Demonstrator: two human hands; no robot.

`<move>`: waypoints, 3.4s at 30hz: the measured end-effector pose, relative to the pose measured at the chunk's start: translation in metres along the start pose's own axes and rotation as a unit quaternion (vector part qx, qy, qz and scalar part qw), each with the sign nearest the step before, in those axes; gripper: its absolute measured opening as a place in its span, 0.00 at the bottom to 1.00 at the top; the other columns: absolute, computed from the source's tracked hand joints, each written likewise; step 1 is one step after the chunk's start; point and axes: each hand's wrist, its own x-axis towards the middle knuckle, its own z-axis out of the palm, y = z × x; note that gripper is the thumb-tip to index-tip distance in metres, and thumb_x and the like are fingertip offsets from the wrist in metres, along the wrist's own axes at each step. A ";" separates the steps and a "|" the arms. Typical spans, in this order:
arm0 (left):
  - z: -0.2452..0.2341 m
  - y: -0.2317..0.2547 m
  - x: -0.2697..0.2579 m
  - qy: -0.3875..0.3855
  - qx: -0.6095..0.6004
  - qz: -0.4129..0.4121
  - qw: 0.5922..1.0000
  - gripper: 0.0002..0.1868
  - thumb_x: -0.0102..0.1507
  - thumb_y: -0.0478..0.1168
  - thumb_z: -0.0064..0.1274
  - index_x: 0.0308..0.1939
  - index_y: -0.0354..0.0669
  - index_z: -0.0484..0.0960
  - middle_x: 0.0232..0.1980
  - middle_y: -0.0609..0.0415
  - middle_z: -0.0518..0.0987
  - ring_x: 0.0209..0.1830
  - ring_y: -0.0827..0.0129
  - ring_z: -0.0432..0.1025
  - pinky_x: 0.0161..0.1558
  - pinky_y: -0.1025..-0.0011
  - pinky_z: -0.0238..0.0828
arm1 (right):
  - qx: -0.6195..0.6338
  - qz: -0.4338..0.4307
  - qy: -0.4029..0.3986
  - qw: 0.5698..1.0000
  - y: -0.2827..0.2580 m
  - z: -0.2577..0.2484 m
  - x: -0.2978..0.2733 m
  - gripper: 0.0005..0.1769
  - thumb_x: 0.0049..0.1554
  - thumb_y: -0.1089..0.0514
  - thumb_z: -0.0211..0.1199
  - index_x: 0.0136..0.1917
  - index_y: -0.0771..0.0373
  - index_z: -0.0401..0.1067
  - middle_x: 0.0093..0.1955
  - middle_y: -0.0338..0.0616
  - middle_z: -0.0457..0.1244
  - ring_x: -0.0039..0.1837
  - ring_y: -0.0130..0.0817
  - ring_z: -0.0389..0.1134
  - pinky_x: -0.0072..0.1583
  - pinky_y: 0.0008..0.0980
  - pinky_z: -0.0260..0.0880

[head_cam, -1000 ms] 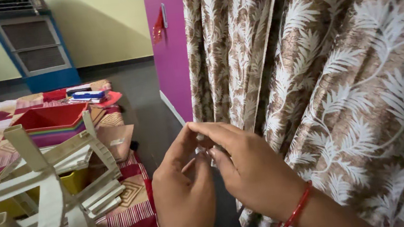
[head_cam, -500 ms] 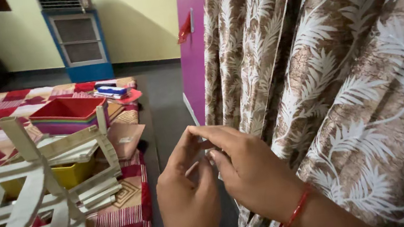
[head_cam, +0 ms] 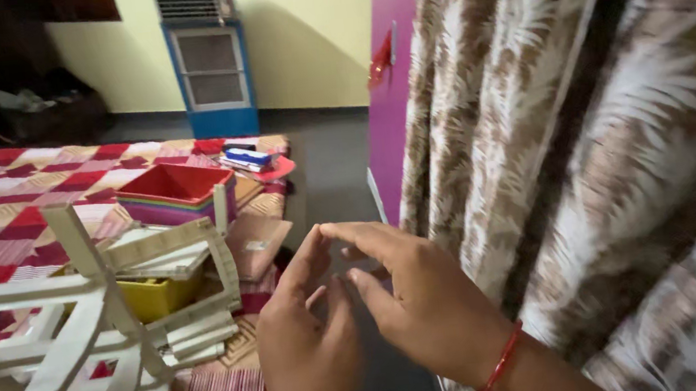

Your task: The person assembles white plastic frame components on a bed by connecting interlocking pieces and inserting short rods into the frame's slots. The person handles the frame sections and rods by hand, progressively building a larger structure.

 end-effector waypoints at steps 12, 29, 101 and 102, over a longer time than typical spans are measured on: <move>0.020 -0.058 0.117 0.056 0.145 0.034 0.987 0.27 0.59 0.31 0.52 0.65 0.41 0.78 0.56 0.47 0.85 0.55 0.66 0.82 0.50 0.70 0.78 | 0.082 -0.006 -0.039 0.996 0.092 0.030 0.129 0.28 0.54 0.66 0.60 0.69 0.62 0.70 0.65 0.45 0.70 0.63 0.33 0.75 0.62 0.30 0.75; 0.060 -0.138 0.271 0.131 0.137 -0.007 0.982 0.29 0.60 0.28 0.46 0.67 0.40 0.76 0.58 0.49 0.84 0.56 0.70 0.81 0.50 0.73 0.79 | 0.161 -0.031 -0.129 0.978 0.215 0.057 0.301 0.24 0.56 0.66 0.58 0.66 0.61 0.73 0.60 0.45 0.73 0.61 0.31 0.76 0.59 0.32 0.76; -0.063 -0.625 0.499 0.250 0.416 -0.424 0.765 0.49 0.53 0.29 0.61 0.76 0.43 0.54 0.71 0.39 0.64 0.70 0.46 0.62 0.63 0.55 0.64 | 0.031 -0.024 -0.443 0.896 0.533 0.500 0.558 0.20 0.42 0.62 0.71 0.50 0.58 0.74 0.55 0.49 0.65 0.50 0.50 0.72 0.55 0.44 0.72; -0.063 -0.625 0.500 0.254 0.397 -0.448 0.759 0.50 0.53 0.30 0.62 0.76 0.45 0.54 0.72 0.42 0.64 0.70 0.49 0.62 0.63 0.56 0.65 | 0.019 -0.034 -0.439 0.898 0.530 0.502 0.560 0.19 0.43 0.61 0.71 0.49 0.58 0.74 0.54 0.50 0.65 0.50 0.50 0.72 0.54 0.45 0.72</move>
